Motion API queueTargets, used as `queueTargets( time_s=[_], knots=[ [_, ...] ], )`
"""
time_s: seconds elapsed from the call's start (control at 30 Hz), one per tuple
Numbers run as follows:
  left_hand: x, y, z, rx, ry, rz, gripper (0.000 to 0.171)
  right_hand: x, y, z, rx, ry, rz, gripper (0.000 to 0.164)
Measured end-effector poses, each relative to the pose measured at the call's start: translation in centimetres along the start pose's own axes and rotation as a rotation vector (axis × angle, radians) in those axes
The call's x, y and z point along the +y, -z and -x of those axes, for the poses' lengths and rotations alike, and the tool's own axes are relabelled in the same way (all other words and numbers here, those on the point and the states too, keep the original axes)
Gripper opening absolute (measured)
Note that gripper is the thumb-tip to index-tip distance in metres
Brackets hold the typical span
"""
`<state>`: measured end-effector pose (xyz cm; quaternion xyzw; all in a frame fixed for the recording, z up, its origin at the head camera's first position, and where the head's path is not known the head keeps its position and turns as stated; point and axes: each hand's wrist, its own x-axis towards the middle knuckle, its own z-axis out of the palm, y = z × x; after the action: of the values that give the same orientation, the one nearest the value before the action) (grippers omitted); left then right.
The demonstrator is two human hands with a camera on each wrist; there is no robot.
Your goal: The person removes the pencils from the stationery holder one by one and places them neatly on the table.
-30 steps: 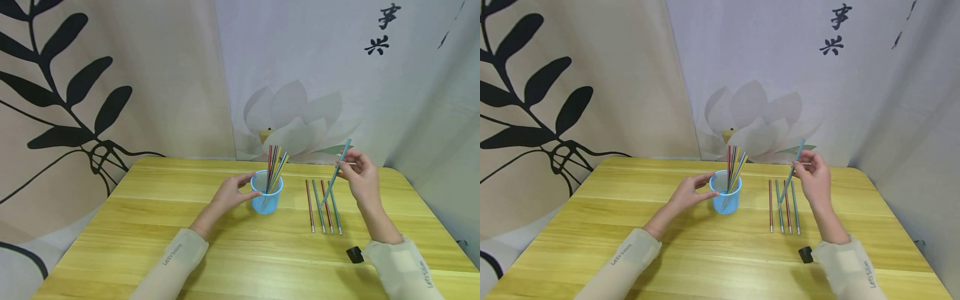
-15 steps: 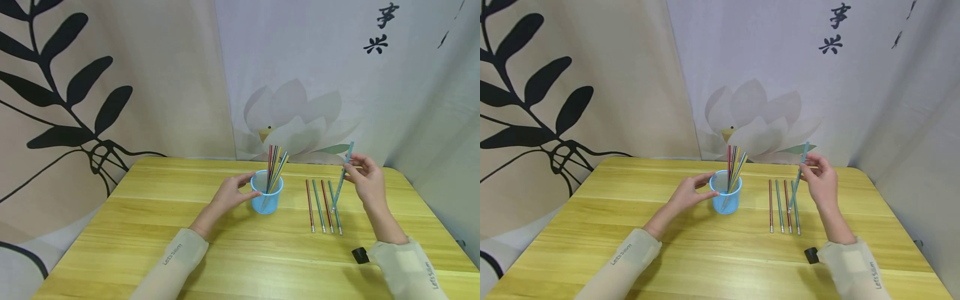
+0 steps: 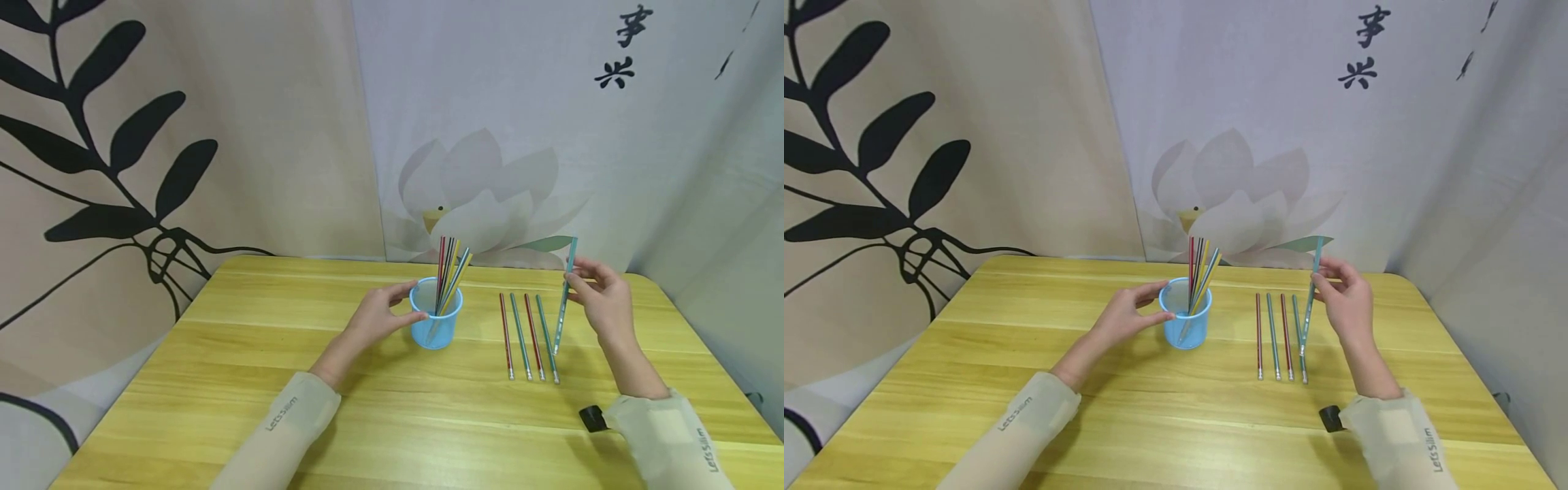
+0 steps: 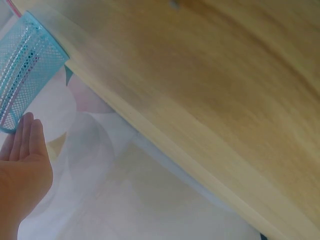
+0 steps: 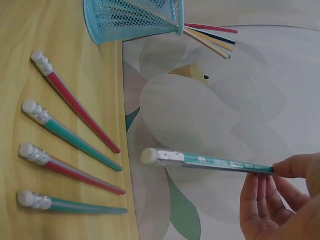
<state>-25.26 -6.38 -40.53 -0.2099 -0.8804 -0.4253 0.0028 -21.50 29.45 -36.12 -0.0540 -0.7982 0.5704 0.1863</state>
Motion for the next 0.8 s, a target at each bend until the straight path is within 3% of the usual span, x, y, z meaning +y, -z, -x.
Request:
queueTargets(
  time_s=[0.23,0.8],
  knots=[
    [-0.1,-0.1,0.0,0.005,-0.004,0.001,0.069,0.9,0.3,-0.1,-0.029,-0.019,0.054,0.039],
    [0.0,-0.1,0.0,0.006,0.005,0.009,0.069,3.1,0.7,-0.4,-0.087,-0.097,0.091,0.046]
  ],
)
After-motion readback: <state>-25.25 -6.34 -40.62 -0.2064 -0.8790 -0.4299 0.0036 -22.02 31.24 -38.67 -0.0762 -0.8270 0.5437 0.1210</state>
